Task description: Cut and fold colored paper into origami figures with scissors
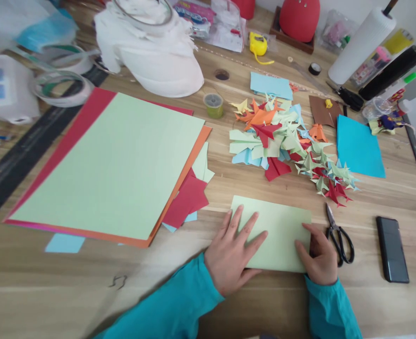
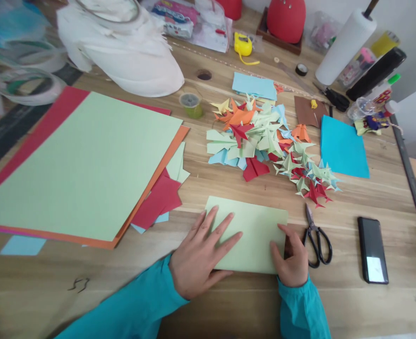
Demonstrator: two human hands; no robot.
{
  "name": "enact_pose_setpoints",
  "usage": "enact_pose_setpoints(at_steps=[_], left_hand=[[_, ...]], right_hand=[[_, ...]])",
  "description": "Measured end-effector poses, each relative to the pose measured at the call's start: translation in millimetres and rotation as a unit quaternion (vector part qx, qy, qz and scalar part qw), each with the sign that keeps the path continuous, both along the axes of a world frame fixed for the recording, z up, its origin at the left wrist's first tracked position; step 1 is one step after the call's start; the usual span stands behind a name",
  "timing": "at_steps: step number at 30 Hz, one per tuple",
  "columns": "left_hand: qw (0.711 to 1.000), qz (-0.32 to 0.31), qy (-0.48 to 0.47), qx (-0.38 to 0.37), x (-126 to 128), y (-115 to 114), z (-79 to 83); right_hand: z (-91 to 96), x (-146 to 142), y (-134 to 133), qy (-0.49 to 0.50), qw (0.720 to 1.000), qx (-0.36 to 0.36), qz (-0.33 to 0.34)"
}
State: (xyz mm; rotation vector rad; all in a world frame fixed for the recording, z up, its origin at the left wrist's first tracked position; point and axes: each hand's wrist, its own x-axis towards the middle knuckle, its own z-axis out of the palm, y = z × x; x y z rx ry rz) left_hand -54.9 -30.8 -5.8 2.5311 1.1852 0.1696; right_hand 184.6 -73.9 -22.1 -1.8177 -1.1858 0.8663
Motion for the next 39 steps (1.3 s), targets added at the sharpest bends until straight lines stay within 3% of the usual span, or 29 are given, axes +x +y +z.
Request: enact_pose_setpoints(at_steps=[24,30,39], left_hand=[[1.0,0.006,-0.003,0.005,-0.4,0.4,-0.9],[0.999,0.012,-0.041,0.028,-2.4,-0.2,-6.5],[0.997,-0.012,-0.061,0.055,-5.1,0.9,-16.0]], right_hand=[[-0.4,-1.2,1.4,-0.022,1.0,0.02,0.001],[2.3,1.4,3.9,-0.104,0.993,0.023,-0.047],[8.2,-2.2,10.1,-0.149,0.988,0.028,-0.007]])
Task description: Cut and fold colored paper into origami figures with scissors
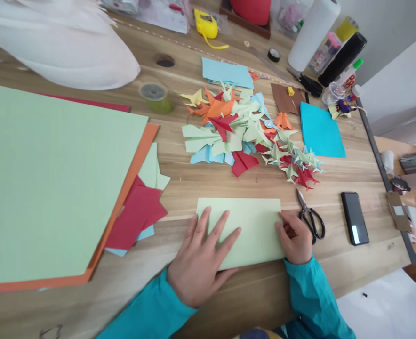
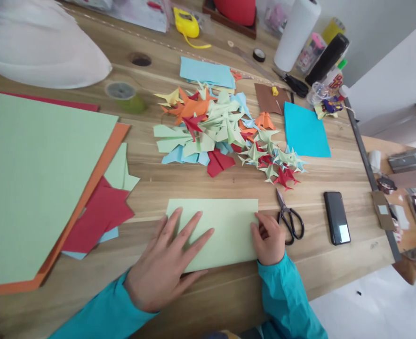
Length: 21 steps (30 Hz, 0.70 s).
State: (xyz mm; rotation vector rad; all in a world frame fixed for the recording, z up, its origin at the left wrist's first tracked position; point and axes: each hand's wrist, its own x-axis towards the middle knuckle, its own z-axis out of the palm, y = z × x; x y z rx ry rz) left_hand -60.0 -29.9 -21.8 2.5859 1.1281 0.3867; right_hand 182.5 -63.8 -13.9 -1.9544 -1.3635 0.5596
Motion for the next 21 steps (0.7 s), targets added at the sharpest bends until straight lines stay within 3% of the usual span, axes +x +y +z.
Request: enact_pose_setpoints(at_steps=[21], left_hand=[[0.999,-0.006,-0.031,0.007,-0.2,3.8,3.2]], right_hand=[[2.6,-1.9,0.8,0.004,1.0,-0.007,0.017]])
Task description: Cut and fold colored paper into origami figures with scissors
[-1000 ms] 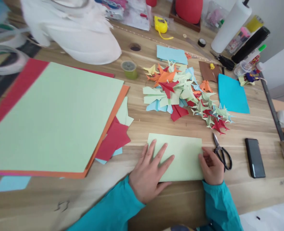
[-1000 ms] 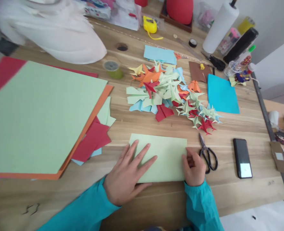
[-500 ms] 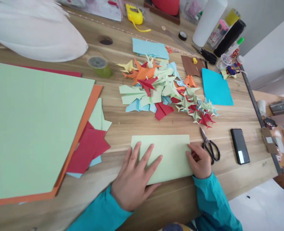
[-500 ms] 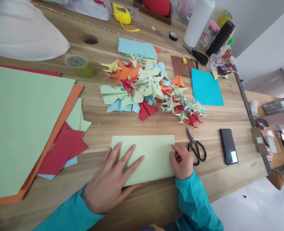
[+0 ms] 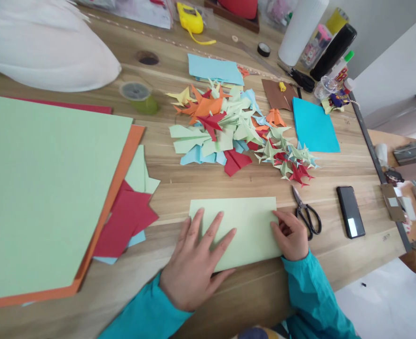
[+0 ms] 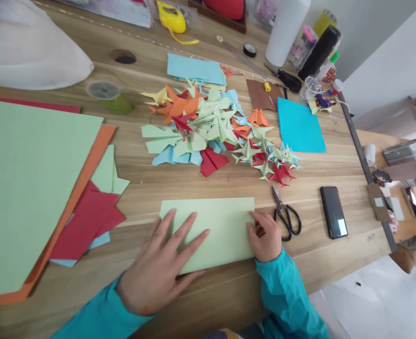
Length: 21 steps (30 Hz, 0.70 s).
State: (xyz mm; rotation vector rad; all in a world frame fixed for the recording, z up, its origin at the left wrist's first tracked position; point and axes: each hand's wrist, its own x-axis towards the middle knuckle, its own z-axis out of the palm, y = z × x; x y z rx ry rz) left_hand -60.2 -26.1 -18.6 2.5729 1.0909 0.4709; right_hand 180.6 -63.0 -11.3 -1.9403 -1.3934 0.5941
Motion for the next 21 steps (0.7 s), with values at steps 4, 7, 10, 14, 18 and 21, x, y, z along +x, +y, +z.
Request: enact_pose_setpoints(at_steps=[4,7,10,14,18,21], left_hand=[[1.0,0.001,-0.001,0.0,0.3,-0.3,-0.1],[1.0,0.002,0.0,-0.003,0.2,-0.4,-0.5],[1.0,0.003,0.0,-0.004,0.3,0.1,-1.1],[1.0,0.003,0.0,-0.001,0.5,0.1,-1.2],[1.0,0.005,0.001,-0.003,0.3,-0.4,-0.2],[1.0,0.004,-0.002,-0.001,0.6,-0.3,0.3]], right_hand=[[4.2,-0.1,2.8,-0.008,1.0,-0.005,0.015],[5.0,0.0,3.5,-0.013,1.0,-0.001,0.019],[3.8,0.3,3.1,-0.018,1.0,0.001,0.02],[2.0,0.5,2.7,-0.018,1.0,0.0,0.019],[1.9,0.6,2.9,-0.02,1.0,0.004,0.019],[1.7,0.7,3.0,-0.024,0.999,0.01,0.02]])
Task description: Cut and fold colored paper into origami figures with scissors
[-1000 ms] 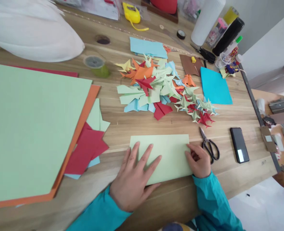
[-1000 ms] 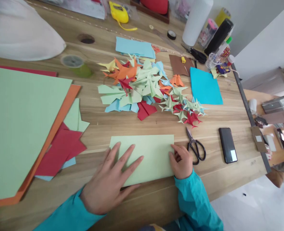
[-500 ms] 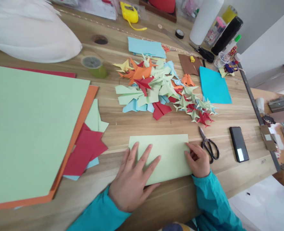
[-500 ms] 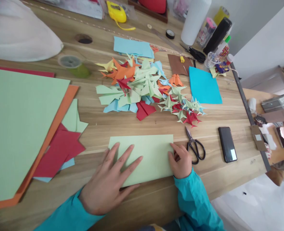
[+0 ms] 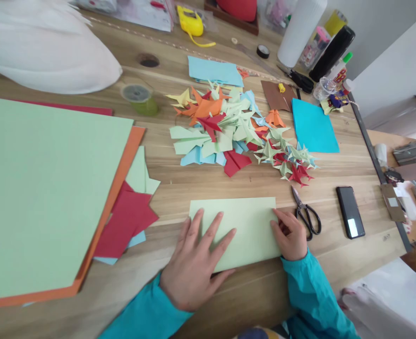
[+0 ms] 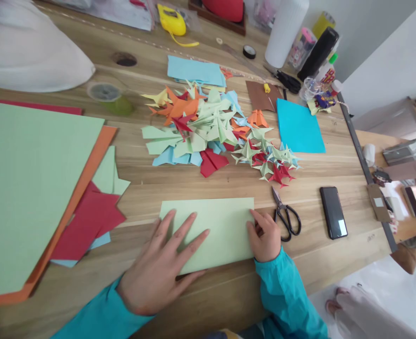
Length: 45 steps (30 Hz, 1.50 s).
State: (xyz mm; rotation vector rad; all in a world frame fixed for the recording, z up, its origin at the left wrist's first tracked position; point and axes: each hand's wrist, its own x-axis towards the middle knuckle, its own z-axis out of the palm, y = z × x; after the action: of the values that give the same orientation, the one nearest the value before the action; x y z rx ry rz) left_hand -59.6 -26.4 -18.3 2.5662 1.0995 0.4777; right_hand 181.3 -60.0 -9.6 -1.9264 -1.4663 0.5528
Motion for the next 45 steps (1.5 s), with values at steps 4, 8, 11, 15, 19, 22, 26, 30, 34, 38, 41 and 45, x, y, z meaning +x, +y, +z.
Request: enact_pose_setpoints(at_steps=[4,8,11,15,19,22,26,30,34,38,41,45], left_hand=[[1.0,0.002,0.007,0.0,0.6,0.1,1.0],[1.0,0.007,0.012,-0.003,1.3,0.0,1.8],[1.0,0.007,0.011,-0.003,1.7,0.2,1.9],[1.0,0.001,0.01,-0.002,1.6,0.6,1.1],[1.0,0.0,0.014,-0.004,1.4,0.6,-0.8],[1.0,-0.005,0.019,-0.001,1.4,1.1,-1.6],[0.999,-0.012,0.031,0.013,2.2,2.1,-3.0],[0.998,0.01,0.044,0.038,4.7,1.9,-5.7],[0.998,0.017,0.048,0.048,6.3,2.5,-6.1],[0.997,0.009,0.056,0.051,5.4,3.8,-6.5],[0.996,0.002,0.069,0.054,4.9,4.5,-8.6],[0.995,-0.001,0.085,0.06,4.8,5.3,-11.7]], right_hand=[[-0.5,-0.7,0.4,-0.025,1.0,0.004,0.005],[2.9,-0.4,0.9,-0.079,0.997,0.006,0.025],[9.4,3.1,1.9,-0.161,0.984,0.019,0.072],[17.5,10.9,5.9,-0.273,0.948,0.025,0.16],[19.7,16.0,10.9,-0.334,0.921,0.002,0.201],[19.2,17.4,13.5,-0.366,0.905,0.004,0.216],[18.1,16.9,16.2,-0.39,0.891,0.013,0.233],[16.6,16.8,17.6,-0.395,0.888,0.021,0.235],[14.2,18.3,15.4,-0.397,0.887,0.011,0.236],[12.1,16.5,10.9,-0.409,0.881,-0.013,0.236],[11.3,15.2,9.4,-0.411,0.881,-0.021,0.232],[9.5,17.1,11.0,-0.407,0.883,-0.023,0.234]])
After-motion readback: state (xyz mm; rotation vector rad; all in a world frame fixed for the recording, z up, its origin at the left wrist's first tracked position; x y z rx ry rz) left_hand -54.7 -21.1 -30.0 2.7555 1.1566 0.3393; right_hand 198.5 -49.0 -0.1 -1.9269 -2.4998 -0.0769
